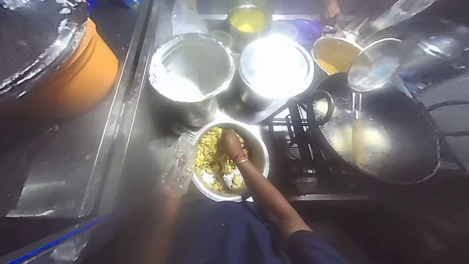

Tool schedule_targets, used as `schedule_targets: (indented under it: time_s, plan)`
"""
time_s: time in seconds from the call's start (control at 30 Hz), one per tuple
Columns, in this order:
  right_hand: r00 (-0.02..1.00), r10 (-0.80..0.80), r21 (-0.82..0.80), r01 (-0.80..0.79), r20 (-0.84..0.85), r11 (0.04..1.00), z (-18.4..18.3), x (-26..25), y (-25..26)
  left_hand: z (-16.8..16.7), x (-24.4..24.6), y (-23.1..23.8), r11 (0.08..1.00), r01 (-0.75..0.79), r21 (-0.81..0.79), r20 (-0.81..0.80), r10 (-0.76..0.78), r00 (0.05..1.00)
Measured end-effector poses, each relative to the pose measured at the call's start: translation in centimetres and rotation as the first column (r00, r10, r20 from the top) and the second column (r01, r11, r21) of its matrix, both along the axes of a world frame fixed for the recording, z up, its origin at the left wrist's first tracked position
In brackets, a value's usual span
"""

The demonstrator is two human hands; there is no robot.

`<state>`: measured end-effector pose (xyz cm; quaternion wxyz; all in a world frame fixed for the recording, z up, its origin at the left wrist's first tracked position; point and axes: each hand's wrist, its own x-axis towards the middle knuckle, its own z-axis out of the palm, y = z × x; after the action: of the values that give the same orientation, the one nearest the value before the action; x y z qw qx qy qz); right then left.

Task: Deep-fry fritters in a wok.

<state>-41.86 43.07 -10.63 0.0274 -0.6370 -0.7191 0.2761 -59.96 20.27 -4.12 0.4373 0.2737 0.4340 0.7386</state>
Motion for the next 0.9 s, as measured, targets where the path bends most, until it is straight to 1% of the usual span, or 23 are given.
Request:
schedule_targets:
  time_s: [0.07,0.13,0.2,0.23,0.27,0.3,0.33,0.37,0.4,0.43,0.47,0.5,0.53,0.57,0.6,0.63,0.67,0.7,0.73,0.77,0.83,0.87,0.9]
  plan:
    - [0.998,-0.023,-0.025,0.024,0.056,0.999,0.3,-0.4,0.2,0.0,0.1,-0.4,1.0,-0.006,-0.012,0.03,0.006,1.0]
    - [0.997,-0.003,-0.095,0.01,0.076,0.995,1.1,0.0,0.5,-0.3,0.2,-0.8,1.0,-0.008,-0.029,0.041,0.01,0.999]
    - [0.999,-0.006,-0.153,0.012,0.043,0.988,1.1,1.2,1.0,-0.9,0.1,-0.8,1.0,0.02,-0.007,0.048,-0.019,0.999]
    - [0.999,-0.046,-0.183,0.041,-0.024,0.982,0.7,2.1,1.1,-1.0,0.1,-0.8,0.999,0.032,-0.003,0.052,-0.032,0.998]
    - [0.983,-0.117,-0.214,0.085,-0.143,0.973,0.4,3.1,1.0,-0.9,0.3,-0.6,0.999,0.036,-0.013,0.059,-0.035,0.998]
    - [0.924,-0.21,-0.238,0.136,-0.319,0.962,0.0,4.2,0.5,-0.7,0.5,-0.4,0.999,0.039,-0.025,0.067,-0.038,0.997]
    - [0.776,-0.318,-0.288,0.184,-0.544,0.94,0.1,5.2,-0.5,-0.6,0.7,-0.2,0.998,0.054,-0.033,0.088,-0.051,0.995]
    - [0.523,-0.413,-0.364,0.2,-0.746,0.91,0.1,5.9,-1.5,-0.7,0.8,0.0,0.996,0.086,-0.032,0.112,-0.082,0.99]
    - [0.248,-0.492,-0.453,0.199,-0.835,0.869,0.8,6.2,-2.3,-0.8,1.0,0.4,0.993,0.112,-0.036,0.137,-0.106,0.985]
    - [0.04,-0.557,-0.538,0.21,-0.829,0.816,1.9,6.3,-2.9,-0.9,1.4,0.8,0.991,0.121,-0.05,0.159,-0.112,0.981]
    - [-0.058,-0.61,-0.602,0.258,-0.79,0.755,3.0,6.2,-3.0,-0.8,1.8,1.2,0.989,0.133,-0.06,0.183,-0.12,0.976]
    - [-0.091,-0.63,-0.623,0.306,-0.772,0.72,3.9,6.0,-2.7,-0.6,2.2,1.7,0.986,0.149,-0.071,0.201,-0.132,0.971]
    - [-0.032,-0.619,-0.585,0.366,-0.785,0.724,4.8,5.7,-2.6,-0.3,2.8,2.1,0.985,0.148,-0.094,0.217,-0.124,0.968]
    - [0.091,-0.57,-0.49,0.413,-0.817,0.767,5.5,5.6,-2.8,0.2,3.5,2.7,0.982,0.133,-0.136,0.226,-0.1,0.969]
    - [0.252,-0.491,-0.357,0.433,-0.834,0.828,6.1,5.7,-3.2,0.6,4.1,3.2,0.976,0.131,-0.175,0.232,-0.089,0.969]
    - [0.452,-0.398,-0.213,0.407,-0.798,0.888,6.9,5.8,-3.9,0.9,4.6,3.7,0.97,0.129,-0.206,0.231,-0.08,0.97]
    - [0.612,-0.305,-0.093,0.353,-0.73,0.931,8.0,5.5,-4.5,0.9,5.0,4.3,0.965,0.131,-0.227,0.215,-0.081,0.973]
    - [0.711,-0.206,-0.002,0.276,-0.673,0.961,8.8,5.0,-5.5,0.8,5.4,4.6,0.96,0.136,-0.244,0.186,-0.091,0.978]
    - [0.761,-0.112,0.038,0.176,-0.639,0.984,9.4,4.5,-6.5,0.9,5.9,5.0,0.957,0.138,-0.254,0.151,-0.102,0.983]
    - [0.767,-0.011,0.055,0.06,-0.641,0.997,9.9,4.0,-7.5,1.1,6.5,5.3,0.954,0.138,-0.267,0.106,-0.113,0.988]
    - [0.702,0.146,0.077,-0.13,-0.697,0.989,10.0,2.9,-9.9,2.0,7.7,5.4,0.944,0.139,-0.299,0.009,-0.142,0.99]
    - [0.651,0.188,0.097,-0.173,-0.735,0.98,9.8,2.3,-11.3,2.8,8.3,5.3,0.936,0.143,-0.321,-0.023,-0.159,0.987]
    - [0.593,0.214,0.129,-0.183,-0.777,0.975,9.4,1.8,-12.6,3.5,8.8,5.1,0.927,0.15,-0.344,-0.01,-0.163,0.987]
